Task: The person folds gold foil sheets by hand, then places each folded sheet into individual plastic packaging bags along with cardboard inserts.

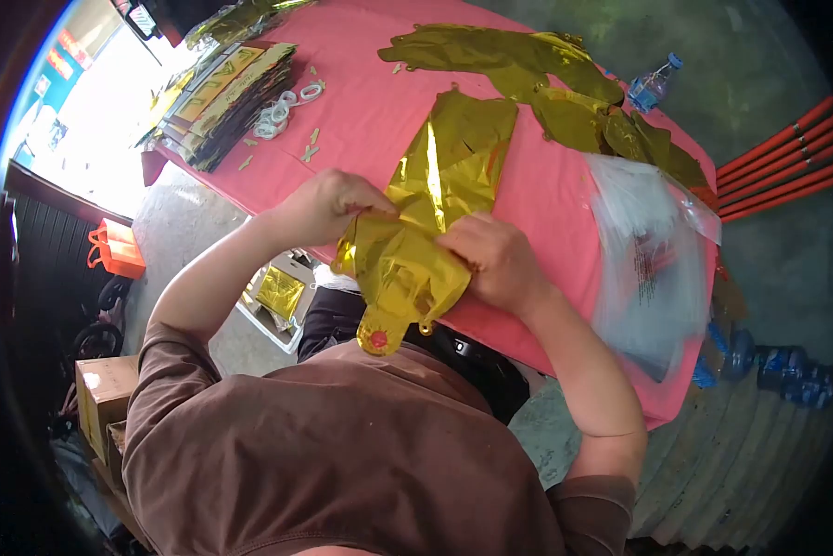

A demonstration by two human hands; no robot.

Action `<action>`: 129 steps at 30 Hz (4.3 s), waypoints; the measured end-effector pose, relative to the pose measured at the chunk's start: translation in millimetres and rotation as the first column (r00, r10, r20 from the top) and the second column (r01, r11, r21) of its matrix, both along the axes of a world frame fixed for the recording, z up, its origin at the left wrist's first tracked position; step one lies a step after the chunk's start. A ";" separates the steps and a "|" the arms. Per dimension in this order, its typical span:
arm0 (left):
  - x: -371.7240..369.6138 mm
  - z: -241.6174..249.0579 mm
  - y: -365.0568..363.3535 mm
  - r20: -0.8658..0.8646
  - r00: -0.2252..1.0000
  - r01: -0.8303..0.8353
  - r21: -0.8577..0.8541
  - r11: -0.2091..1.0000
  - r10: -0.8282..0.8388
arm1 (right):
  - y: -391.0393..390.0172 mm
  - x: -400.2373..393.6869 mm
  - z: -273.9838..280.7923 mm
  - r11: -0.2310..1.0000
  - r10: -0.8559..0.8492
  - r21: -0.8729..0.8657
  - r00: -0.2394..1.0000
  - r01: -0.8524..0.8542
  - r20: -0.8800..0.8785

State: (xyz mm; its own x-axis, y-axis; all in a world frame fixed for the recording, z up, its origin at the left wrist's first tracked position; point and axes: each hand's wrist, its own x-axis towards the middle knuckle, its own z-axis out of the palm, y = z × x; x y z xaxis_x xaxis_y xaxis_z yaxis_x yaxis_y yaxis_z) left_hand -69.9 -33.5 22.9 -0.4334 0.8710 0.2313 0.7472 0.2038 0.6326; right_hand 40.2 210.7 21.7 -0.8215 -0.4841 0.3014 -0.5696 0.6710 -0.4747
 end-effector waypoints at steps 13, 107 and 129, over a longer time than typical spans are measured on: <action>-93.4 -0.5 63.7 0.782 0.531 0.168 -0.476 0.863 0.327 | 23.0 -52.4 -30.9 0.314 -0.130 -0.561 0.620 0.766 0.774; -49.4 -16.4 43.3 0.272 0.928 -0.276 0.050 0.960 0.253 | 19.9 -58.1 -18.4 0.802 -0.483 -0.142 0.771 0.580 0.415; -49.2 -25.5 44.6 0.226 0.938 -0.287 0.089 0.954 0.261 | -3.6 -93.2 -35.1 0.869 -0.342 0.397 0.938 0.297 0.048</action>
